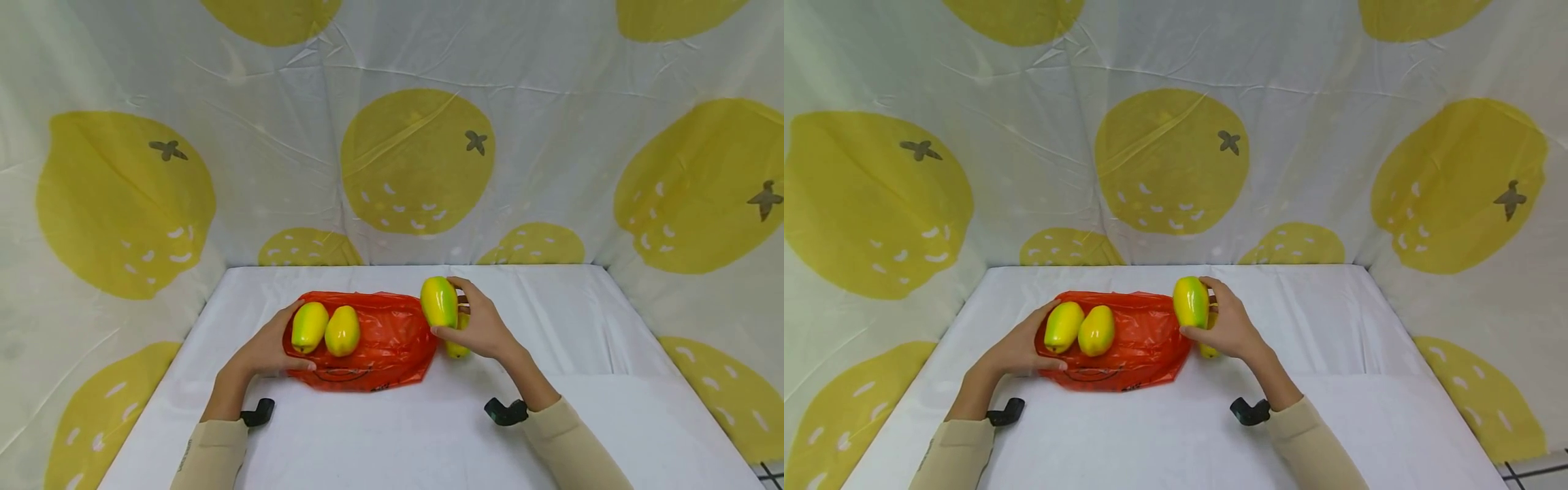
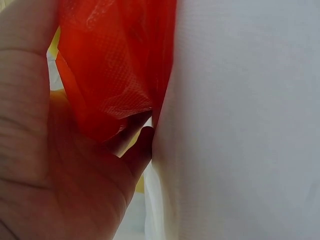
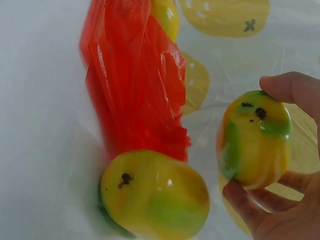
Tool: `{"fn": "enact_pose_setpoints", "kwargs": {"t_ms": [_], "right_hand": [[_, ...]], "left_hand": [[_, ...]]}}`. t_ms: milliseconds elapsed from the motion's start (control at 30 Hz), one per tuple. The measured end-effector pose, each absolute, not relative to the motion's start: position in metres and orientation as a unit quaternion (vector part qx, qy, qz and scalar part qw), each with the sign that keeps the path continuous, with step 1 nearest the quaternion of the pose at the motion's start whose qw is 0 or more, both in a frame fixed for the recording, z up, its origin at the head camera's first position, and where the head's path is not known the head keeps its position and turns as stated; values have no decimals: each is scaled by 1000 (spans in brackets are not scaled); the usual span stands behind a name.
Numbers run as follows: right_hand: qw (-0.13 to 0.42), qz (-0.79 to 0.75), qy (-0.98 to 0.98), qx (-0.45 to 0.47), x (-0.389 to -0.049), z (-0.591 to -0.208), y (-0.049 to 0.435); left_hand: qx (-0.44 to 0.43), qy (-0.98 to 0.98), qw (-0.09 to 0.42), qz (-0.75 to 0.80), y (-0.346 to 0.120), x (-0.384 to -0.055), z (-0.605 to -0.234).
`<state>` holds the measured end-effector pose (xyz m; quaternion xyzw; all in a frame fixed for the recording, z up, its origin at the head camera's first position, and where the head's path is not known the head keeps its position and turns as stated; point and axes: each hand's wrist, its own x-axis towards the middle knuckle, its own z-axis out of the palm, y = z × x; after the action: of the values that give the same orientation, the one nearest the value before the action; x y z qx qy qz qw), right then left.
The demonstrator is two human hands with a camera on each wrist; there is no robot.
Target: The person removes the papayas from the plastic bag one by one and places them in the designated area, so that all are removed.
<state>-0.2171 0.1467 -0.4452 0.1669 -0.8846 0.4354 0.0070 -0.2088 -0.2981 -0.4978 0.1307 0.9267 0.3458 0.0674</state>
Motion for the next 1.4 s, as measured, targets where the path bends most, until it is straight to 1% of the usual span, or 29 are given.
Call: {"fn": "enact_pose_setpoints", "kwargs": {"t_ms": [233, 567, 767, 1100, 1400], "right_hand": [[17, 436, -884, 166, -216, -443, 166], [30, 420, -896, 142, -214, -444, 194], [25, 411, -903, 125, -213, -451, 210], [30, 398, -909, 121, -212, -464, 234], [20, 385, -915, 118, -209, -478, 243]], "left_hand": [[134, 928, 68, 342, -298, -209, -499], [133, 929, 67, 338, -300, -210, -498], [132, 929, 70, 339, -299, -209, -499], [135, 928, 65, 342, -299, -209, -499], [136, 928, 60, 340, -299, -208, -498]]}}
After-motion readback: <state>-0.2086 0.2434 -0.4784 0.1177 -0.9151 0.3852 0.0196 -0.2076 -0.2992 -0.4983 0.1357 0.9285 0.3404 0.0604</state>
